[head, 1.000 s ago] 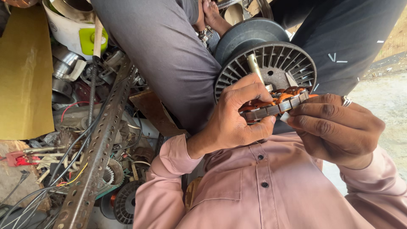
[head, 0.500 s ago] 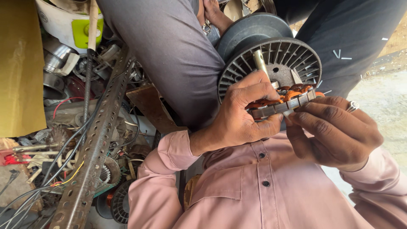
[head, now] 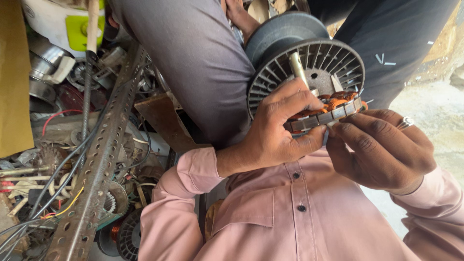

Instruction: The person is repairing a motor stator by hand. They use a screwdriver to adjust the copper windings and a pair of scissors to cut and trim the wires. The person is sitting on the floor in a cluttered workshop.

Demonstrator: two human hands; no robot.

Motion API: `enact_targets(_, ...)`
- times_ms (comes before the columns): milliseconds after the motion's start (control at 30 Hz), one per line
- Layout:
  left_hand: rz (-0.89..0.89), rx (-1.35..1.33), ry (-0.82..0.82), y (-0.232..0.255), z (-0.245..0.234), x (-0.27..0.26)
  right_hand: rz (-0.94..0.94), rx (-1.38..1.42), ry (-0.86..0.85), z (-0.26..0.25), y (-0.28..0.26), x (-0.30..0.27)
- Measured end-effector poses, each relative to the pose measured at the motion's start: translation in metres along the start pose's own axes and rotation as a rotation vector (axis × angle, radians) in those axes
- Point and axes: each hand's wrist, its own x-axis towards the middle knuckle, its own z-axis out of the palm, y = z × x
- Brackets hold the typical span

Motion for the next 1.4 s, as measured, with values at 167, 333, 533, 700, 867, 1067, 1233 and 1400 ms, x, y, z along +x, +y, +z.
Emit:
enact_targets(167, 0.01, 0.01, -0.003, -0.002, 0.0, -0.001, -0.029, -0.054, -0.055, -0.006, -0.001, 0.003)
enact_targets(333, 0.026, 0.014, 0.013, 0.0, -0.001, 0.0, -0.05, -0.045, -0.122, -0.013, -0.002, 0.007)
enact_targets(533, -0.029, 0.02, 0.031, 0.001, 0.003, 0.007, -0.125, -0.041, -0.157, -0.016, 0.003, 0.011)
enact_targets(700, 0.003, -0.011, 0.024, 0.003, -0.005, 0.008, -0.088, 0.073, -0.125, -0.015, 0.006, 0.017)
enact_targets(867, 0.0, -0.011, 0.026, 0.0, -0.003, 0.007, 0.001, 0.189, -0.107, -0.011, 0.014, 0.01)
enact_targets(1067, 0.047, 0.024, 0.042, 0.003, -0.006, 0.01, 0.056, 0.311, -0.035, 0.002, 0.03, -0.015)
enact_targets(1233, 0.072, 0.11, 0.061, 0.002, 0.002, 0.007, 0.298, 0.804, 0.132, 0.026, 0.05, -0.034)
enact_targets(1400, 0.165, 0.285, 0.062, -0.007, 0.009, 0.003, 0.322, 0.924, 0.204, 0.038, 0.056, -0.046)
